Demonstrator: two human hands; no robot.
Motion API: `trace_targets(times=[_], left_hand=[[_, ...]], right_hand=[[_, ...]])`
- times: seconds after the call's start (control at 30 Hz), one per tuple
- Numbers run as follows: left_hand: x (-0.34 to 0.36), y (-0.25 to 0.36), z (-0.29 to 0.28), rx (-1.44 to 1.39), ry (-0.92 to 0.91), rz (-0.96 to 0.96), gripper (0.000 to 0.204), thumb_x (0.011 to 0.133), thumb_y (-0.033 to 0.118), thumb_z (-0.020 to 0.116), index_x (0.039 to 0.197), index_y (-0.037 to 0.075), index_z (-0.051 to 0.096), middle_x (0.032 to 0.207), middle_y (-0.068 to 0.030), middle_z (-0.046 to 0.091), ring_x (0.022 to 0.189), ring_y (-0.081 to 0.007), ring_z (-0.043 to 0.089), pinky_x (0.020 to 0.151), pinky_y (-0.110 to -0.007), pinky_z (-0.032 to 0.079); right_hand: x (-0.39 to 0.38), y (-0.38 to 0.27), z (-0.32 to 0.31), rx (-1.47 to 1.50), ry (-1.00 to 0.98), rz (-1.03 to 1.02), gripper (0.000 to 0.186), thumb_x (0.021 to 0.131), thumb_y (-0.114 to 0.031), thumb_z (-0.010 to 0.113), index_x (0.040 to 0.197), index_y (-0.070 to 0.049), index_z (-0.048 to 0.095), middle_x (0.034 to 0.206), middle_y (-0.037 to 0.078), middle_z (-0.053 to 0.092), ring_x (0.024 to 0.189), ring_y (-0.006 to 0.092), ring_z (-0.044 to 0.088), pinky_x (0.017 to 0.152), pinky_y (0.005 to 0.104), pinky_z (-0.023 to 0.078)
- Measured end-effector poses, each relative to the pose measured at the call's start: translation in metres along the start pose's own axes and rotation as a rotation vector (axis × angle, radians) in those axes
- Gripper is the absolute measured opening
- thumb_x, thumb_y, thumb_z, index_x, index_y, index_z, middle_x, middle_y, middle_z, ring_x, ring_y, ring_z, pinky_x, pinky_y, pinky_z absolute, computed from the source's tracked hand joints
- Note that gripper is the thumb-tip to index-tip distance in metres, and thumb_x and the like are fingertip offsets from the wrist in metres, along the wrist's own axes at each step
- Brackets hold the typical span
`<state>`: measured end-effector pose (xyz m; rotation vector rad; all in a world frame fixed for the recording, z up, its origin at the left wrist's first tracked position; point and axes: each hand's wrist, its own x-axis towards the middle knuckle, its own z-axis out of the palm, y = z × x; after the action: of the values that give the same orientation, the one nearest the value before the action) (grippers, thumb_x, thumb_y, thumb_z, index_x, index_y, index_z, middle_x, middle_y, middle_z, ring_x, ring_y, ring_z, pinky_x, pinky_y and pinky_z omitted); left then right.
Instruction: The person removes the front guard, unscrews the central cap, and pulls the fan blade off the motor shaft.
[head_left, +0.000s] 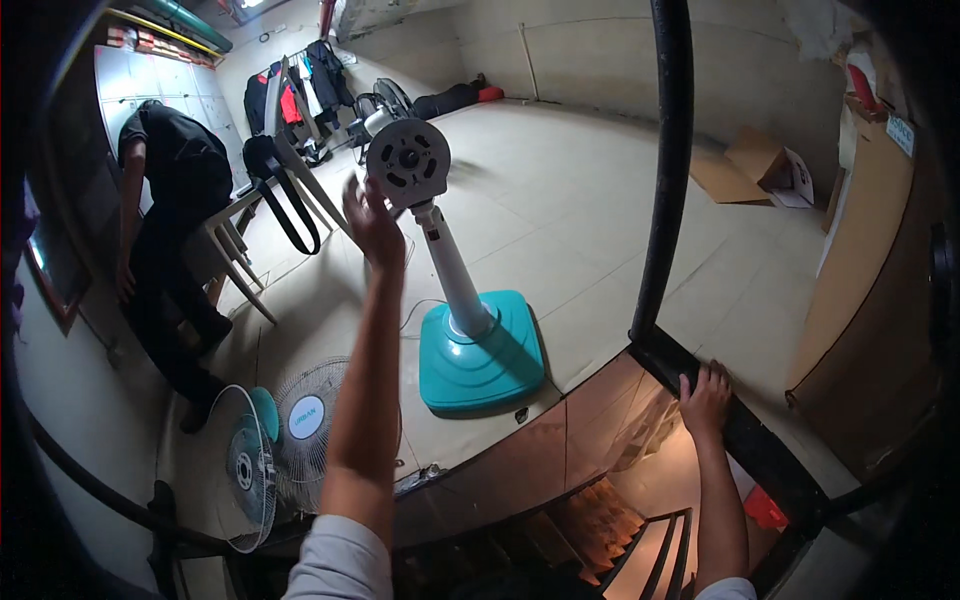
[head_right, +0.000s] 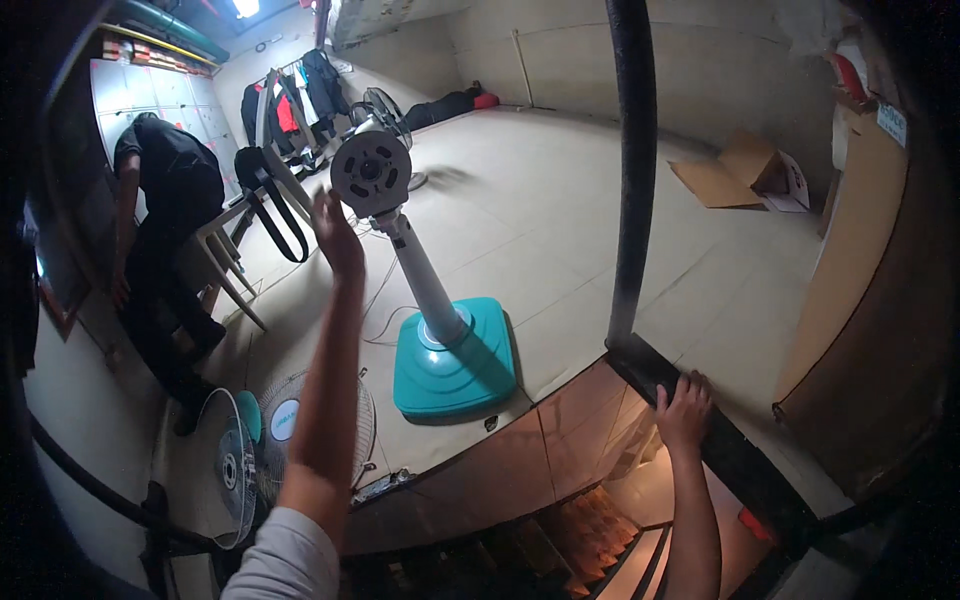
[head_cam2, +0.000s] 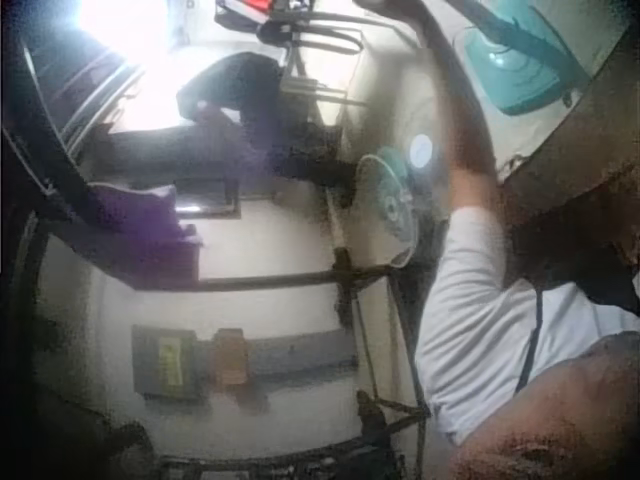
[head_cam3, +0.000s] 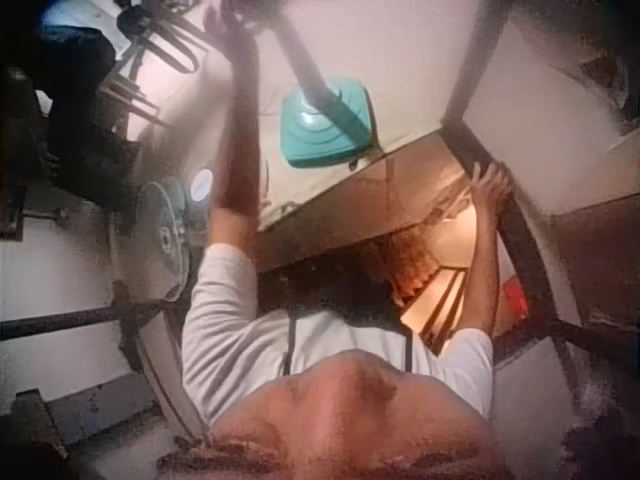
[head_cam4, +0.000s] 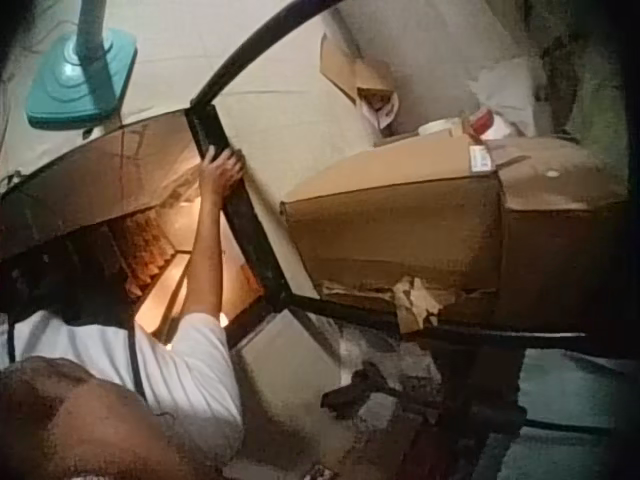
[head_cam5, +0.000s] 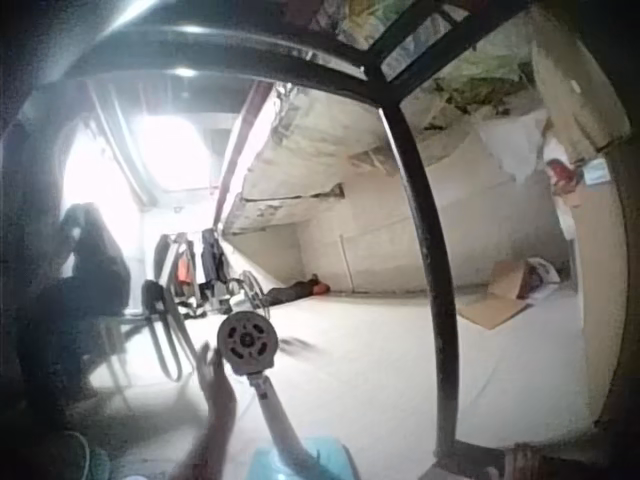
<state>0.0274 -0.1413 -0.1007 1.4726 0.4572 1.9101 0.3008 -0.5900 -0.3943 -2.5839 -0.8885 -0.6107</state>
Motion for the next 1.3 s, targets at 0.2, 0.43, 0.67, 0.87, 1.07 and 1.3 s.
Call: trace_targets(times=[0.2, 0.43, 0.67, 0.87, 1.07, 1.3], left_hand=[[0.121, 0.031, 0.04, 0.486, -0.48, -0.056, 0.052, 0.107, 0.049, 0.045, 0.122, 0.009, 0.074, 0.106, -0.0161, 0.075, 0.107, -0.0319, 0.069, 0.099, -0.041, 0.048], [0.116, 0.018, 0.02, 0.822, -0.396, 0.51, 0.043, 0.103, 0.052, 0.051, 0.106, 0.02, 0.08, 0.097, -0.0107, 0.077, 0.087, -0.0327, 0.075, 0.077, -0.046, 0.057], [0.094, 0.026, 0.023, 0.846, -0.26, 0.436, 0.04, 0.104, 0.048, 0.052, 0.101, 0.022, 0.082, 0.085, -0.009, 0.077, 0.079, -0.0321, 0.075, 0.075, -0.045, 0.057], [0.057, 0.045, 0.016, 0.662, -0.198, 0.554, 0.023, 0.101, 0.032, 0.062, 0.104, 0.02, 0.081, 0.095, -0.0077, 0.079, 0.078, -0.025, 0.076, 0.071, -0.037, 0.059], [0.035, 0.056, 0.0, 0.274, -0.246, 0.653, 0.018, 0.099, 0.014, 0.063, 0.1, 0.004, 0.078, 0.105, -0.0113, 0.078, 0.113, -0.0296, 0.073, 0.103, -0.04, 0.054], [0.072, 0.063, -0.031, -0.058, -0.336, 0.34, 0.03, 0.106, 0.019, 0.056, 0.121, 0.001, 0.074, 0.127, -0.0154, 0.072, 0.123, -0.0245, 0.066, 0.11, -0.035, 0.045]], right_hand=[[-0.003, -0.002, -0.002, 0.02, 0.006, -0.014, 0.051, 0.099, -0.042, 0.061, 0.124, 0.003, 0.06, 0.138, 0.026, 0.057, 0.132, 0.0437, 0.052, 0.111, 0.054, 0.042], [-0.001, -0.001, 0.001, 0.068, 0.038, -0.036, 0.049, 0.101, -0.039, 0.06, 0.123, 0.005, 0.06, 0.138, 0.028, 0.058, 0.133, 0.0445, 0.052, 0.112, 0.0549, 0.041], [-0.001, 0.0, 0.003, 0.051, 0.031, -0.036, 0.048, 0.101, -0.038, 0.06, 0.123, 0.005, 0.06, 0.138, 0.028, 0.058, 0.133, 0.0449, 0.052, 0.113, 0.0553, 0.04], [-0.001, -0.004, 0.003, 0.025, 0.01, -0.021, 0.047, 0.1, -0.036, 0.06, 0.126, 0.004, 0.06, 0.137, 0.027, 0.059, 0.131, 0.0441, 0.053, 0.109, 0.0554, 0.043], [0.001, -0.009, 0.003, 0.057, 0.054, -0.074, 0.042, 0.1, -0.031, 0.061, 0.121, 0.005, 0.063, 0.131, 0.028, 0.063, 0.123, 0.0457, 0.058, 0.108, 0.0521, 0.045], [0.001, 0.0, 0.007, 0.031, -0.005, -0.031, 0.047, 0.101, -0.033, 0.058, 0.129, 0.005, 0.061, 0.135, 0.025, 0.062, 0.127, 0.0433, 0.056, 0.11, 0.0523, 0.042]])
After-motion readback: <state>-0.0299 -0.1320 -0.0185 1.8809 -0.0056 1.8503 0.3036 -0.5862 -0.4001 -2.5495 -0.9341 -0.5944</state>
